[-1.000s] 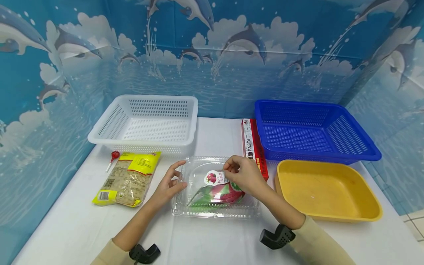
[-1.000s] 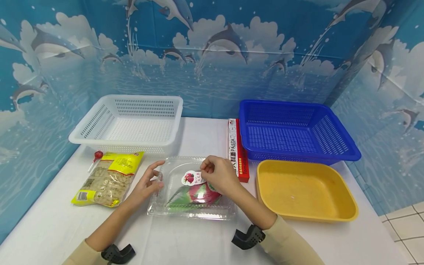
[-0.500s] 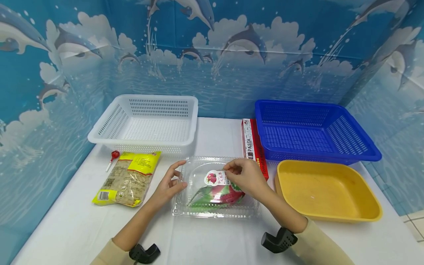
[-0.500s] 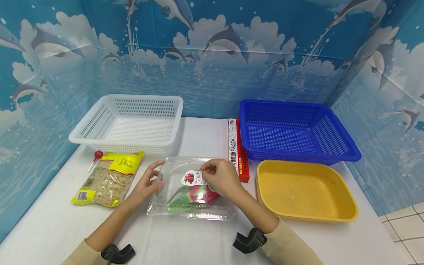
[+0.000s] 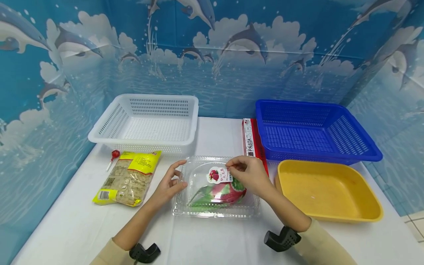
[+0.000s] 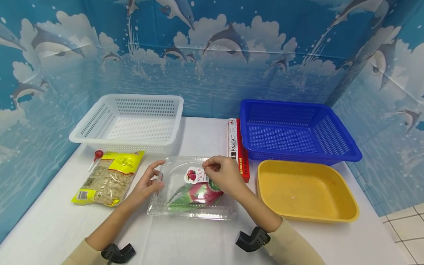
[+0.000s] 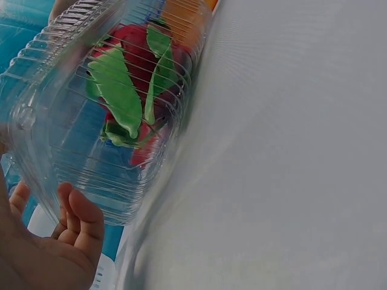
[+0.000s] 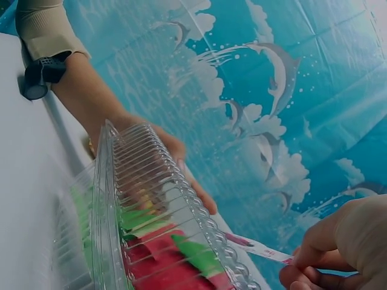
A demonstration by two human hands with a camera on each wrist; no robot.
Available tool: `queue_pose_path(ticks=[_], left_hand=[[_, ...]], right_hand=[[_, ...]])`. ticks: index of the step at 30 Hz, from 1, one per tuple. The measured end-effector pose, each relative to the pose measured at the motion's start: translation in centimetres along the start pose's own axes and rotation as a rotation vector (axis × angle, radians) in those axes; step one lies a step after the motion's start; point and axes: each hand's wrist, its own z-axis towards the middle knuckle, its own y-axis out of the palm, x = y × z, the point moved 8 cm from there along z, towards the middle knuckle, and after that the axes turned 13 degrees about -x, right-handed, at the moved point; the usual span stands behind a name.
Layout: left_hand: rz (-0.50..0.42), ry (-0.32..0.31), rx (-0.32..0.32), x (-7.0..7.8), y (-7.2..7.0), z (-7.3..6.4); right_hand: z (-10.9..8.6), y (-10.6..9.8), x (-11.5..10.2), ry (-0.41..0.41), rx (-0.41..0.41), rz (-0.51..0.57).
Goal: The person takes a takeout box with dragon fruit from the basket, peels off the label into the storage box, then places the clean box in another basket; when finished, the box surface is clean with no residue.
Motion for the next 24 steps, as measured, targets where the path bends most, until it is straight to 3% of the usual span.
queue_pose_path(ticks=[13,24], left_hand=[[0.001,0.002,0.0,0.1,0.0,0.0],[0.002,-0.013,0.007,0.1,0.0,0.0]], right_hand=[[-0.9,-2.1,0.5,-0.035,-0.024,0.01],[-2.3,-4.1,2.1,0.072,-0.029,0.116]])
